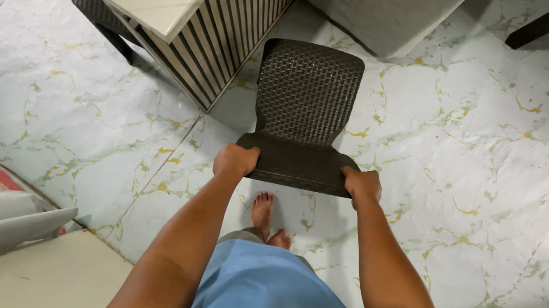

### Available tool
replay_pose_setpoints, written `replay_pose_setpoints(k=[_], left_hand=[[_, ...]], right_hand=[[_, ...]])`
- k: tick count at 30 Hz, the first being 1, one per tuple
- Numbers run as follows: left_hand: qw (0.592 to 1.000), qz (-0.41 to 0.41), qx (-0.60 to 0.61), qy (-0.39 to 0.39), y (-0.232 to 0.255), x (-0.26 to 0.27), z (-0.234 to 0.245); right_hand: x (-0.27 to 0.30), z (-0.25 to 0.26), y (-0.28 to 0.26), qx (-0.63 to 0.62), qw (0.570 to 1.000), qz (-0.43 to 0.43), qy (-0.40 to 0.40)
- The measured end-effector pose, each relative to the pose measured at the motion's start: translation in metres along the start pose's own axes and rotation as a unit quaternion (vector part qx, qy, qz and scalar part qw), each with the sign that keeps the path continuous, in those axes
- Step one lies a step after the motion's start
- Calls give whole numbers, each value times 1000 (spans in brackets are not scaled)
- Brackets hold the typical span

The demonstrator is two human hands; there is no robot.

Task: Rearranging a marble-topped table and a chair in a dining area.

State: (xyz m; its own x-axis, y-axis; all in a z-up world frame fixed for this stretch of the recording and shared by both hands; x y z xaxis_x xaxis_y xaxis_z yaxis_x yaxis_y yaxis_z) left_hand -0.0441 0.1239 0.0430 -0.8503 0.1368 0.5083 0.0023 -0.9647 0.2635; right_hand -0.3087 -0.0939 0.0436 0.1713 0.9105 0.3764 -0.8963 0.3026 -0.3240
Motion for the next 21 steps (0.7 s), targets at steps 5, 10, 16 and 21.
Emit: replay_pose_setpoints(k=[5,10,16,21], left_hand=[[1000,-2,-3,-9,15,-10,6],[1000,26,16,5,18,-11,5],[995,85,55,22,7,4,-3],[983,135,100,73,-15,13,-30]], right_hand=[[-11,4,-20,-8,1000,-3,-12],[-20,3,-26,10,1000,11,-12],[-34,-2,-23,48,995,90,-17],[-30,7,-18,57,991,106,-53]])
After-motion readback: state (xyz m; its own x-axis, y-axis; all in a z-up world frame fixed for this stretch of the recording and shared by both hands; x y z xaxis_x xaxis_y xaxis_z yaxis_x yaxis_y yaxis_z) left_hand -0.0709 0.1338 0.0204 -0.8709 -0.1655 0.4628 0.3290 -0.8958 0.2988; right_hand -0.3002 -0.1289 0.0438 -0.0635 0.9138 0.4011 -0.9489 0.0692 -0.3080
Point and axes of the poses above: each hand's wrist, its own x-axis away from the middle knuckle, its own z-axis out of the back of the hand, y = z × x, the point moved 4 cm from there along -x, towards the middle knuckle, and after that the axes turned 14 degrees about y, right-handed, at the moved point
